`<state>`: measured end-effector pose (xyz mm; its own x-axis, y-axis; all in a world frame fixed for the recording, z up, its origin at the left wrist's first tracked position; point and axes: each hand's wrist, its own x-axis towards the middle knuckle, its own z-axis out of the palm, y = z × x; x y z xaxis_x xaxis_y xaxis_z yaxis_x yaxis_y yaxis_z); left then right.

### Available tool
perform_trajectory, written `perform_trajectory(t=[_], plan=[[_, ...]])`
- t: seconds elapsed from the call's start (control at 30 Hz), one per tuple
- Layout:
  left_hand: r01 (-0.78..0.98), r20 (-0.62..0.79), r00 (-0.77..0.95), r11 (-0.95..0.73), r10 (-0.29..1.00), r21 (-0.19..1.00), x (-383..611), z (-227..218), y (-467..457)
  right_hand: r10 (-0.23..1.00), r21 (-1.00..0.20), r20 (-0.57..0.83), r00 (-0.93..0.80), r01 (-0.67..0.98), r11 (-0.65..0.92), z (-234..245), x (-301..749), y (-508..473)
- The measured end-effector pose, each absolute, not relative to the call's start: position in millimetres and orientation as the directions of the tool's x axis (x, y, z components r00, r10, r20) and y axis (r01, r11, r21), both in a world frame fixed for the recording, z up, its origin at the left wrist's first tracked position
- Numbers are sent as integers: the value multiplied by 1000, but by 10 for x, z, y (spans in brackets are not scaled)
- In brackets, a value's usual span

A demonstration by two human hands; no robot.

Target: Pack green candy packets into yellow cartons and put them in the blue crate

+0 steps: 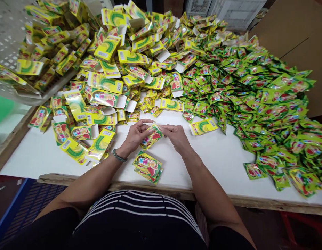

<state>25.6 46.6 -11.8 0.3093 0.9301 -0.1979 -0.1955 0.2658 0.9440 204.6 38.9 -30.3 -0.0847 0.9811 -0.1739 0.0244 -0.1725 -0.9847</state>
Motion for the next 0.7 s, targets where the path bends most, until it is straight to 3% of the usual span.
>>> perform_trajectory(t=[0.1,0.3,0.4,0.47,0.57,0.63,0.7], plan=[[-228,-198,298,272,934,935,257,-141,467,991,-992,-101,-83,83,-94,-285,2011,315],[-322,-243,257,320,935,891,261,-100,473,977,-945,210,28,261,195,-260,1766,159],[-300,-256,267,333,929,894,217,-20,474,964,-936,260,51,259,239,-227,1722,172],[-229,-263,306,339,915,913,155,52,465,969,-944,245,27,234,232,-199,1758,215],[11,-298,609,369,735,930,43,175,439,979,-944,190,80,288,160,-198,1918,338],[172,-313,796,301,519,938,-10,239,425,946,-885,213,244,459,80,-248,2092,463],[225,-285,817,178,501,958,-28,270,430,881,-749,290,373,662,-34,-339,2288,600]])
